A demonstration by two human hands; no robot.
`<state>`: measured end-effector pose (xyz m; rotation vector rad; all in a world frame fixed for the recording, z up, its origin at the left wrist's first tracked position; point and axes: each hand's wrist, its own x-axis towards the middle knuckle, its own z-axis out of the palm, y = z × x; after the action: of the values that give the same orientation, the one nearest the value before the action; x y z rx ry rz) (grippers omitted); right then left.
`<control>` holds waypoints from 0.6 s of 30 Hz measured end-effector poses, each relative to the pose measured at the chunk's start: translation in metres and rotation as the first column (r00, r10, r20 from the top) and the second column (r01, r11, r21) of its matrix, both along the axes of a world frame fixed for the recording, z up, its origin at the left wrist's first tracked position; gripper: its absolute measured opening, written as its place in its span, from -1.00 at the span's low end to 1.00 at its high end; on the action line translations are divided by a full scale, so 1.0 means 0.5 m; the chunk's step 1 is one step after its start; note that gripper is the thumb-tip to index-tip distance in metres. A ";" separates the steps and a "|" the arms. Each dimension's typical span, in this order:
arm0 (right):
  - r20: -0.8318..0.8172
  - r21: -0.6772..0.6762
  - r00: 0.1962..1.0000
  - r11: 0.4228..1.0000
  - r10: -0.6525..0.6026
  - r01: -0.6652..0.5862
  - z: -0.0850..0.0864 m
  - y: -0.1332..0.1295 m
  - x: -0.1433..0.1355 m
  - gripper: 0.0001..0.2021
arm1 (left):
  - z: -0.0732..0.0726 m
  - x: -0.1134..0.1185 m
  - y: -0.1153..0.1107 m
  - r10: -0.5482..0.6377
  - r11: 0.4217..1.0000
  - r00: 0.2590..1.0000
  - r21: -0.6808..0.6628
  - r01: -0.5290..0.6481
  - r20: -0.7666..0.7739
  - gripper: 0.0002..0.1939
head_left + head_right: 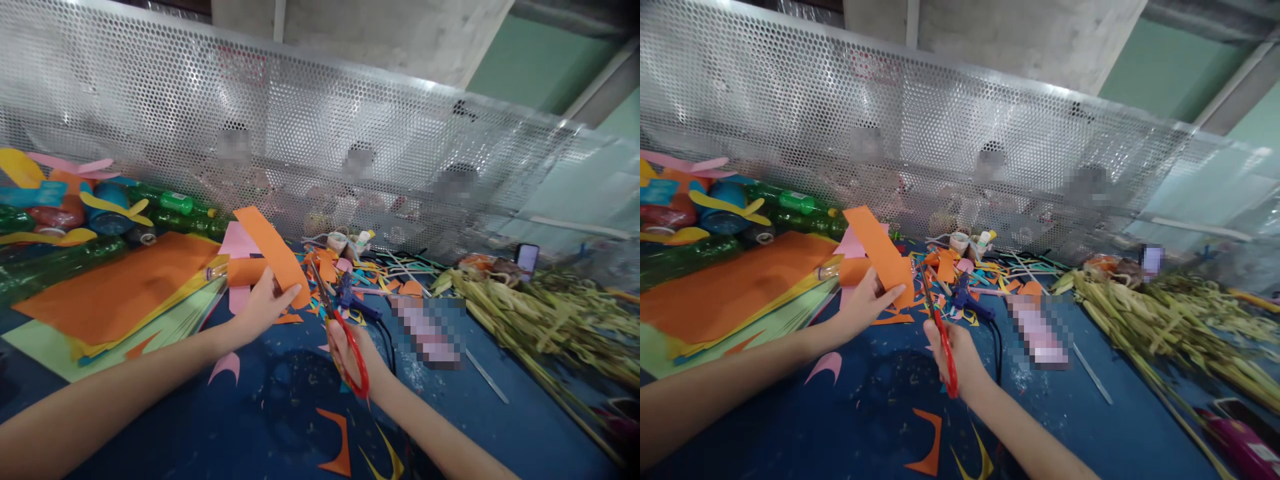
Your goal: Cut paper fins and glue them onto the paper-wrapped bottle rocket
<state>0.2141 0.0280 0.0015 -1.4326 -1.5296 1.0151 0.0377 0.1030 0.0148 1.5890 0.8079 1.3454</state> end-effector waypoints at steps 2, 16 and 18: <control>-0.045 0.006 0.999 1.000 0.000 0.001 0.003 0.011 0.005 -0.58 | -0.004 0.005 -0.012 -0.116 0.993 0.993 -0.034 0.116 -0.002 -0.59; -0.280 0.170 0.959 0.985 0.045 0.004 -0.001 0.058 0.027 -0.62 | -0.020 0.010 -0.050 -0.512 0.815 0.859 -0.321 0.482 -0.010 -0.46; -0.256 0.145 0.961 0.987 0.103 -0.067 0.000 0.054 0.020 -0.61 | -0.015 0.010 -0.037 -0.378 0.855 0.922 -0.351 0.381 0.081 -0.56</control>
<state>0.2244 0.0551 0.0014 -1.0976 -1.4444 1.0844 0.0430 0.0843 0.0071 1.3579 0.6459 0.8604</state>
